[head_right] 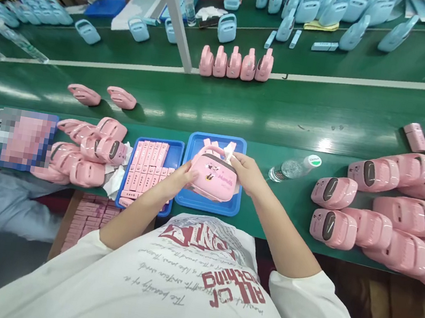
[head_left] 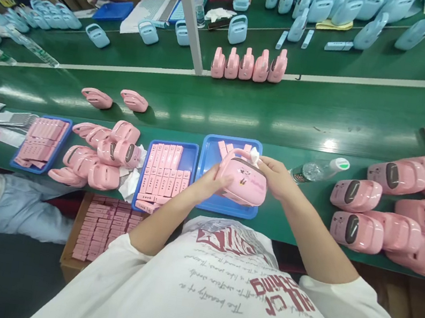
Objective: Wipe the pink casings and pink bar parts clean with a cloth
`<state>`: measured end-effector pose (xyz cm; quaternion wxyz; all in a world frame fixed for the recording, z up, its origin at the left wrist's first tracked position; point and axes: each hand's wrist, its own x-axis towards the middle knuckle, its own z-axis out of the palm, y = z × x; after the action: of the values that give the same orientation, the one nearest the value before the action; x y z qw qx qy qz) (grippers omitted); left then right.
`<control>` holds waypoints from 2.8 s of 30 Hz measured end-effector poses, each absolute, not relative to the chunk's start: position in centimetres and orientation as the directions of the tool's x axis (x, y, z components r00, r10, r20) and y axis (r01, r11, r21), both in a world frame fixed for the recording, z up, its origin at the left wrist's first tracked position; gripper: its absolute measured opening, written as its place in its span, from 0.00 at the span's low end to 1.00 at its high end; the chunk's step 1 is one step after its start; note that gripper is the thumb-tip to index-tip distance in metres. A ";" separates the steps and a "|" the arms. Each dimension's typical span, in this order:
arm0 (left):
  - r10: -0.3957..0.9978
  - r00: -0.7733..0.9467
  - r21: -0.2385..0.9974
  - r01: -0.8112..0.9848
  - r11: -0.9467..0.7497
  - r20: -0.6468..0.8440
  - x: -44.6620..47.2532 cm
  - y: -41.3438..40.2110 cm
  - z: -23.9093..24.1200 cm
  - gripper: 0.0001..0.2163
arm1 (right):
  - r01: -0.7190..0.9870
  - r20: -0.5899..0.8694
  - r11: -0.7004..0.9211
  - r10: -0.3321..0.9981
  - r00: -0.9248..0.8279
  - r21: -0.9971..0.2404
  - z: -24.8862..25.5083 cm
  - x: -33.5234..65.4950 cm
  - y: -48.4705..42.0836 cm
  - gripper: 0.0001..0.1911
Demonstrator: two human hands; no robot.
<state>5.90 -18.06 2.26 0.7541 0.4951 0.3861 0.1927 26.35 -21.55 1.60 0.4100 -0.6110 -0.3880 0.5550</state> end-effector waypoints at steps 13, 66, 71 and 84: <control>0.334 0.728 0.684 0.246 0.687 -0.598 6.7 -18.2 1.7 0.34 | 0.549 -0.341 -0.115 0.881 -0.329 -0.828 3.7 27.0 -17.8 0.17; 0.994 0.091 0.960 0.277 0.032 -0.060 8.7 -3.7 -10.9 0.36 | 0.641 -0.720 -0.665 0.650 0.243 -0.384 -11.9 25.9 -12.4 0.17; 0.989 0.146 0.922 0.386 -0.038 -0.021 11.8 2.5 -12.4 0.37 | 0.536 -0.658 -0.649 0.723 0.211 -0.540 -11.5 28.7 -10.2 0.16; 0.951 0.254 0.752 0.659 -0.035 -0.178 16.3 5.1 -15.2 0.36 | 0.475 -0.549 -0.680 0.732 0.402 -0.559 -13.7 32.3 1.6 0.15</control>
<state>16.26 5.12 -15.18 0.3821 0.6937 0.5800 0.1909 32.31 1.60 -13.75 0.1591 -0.8221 -0.3670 0.4051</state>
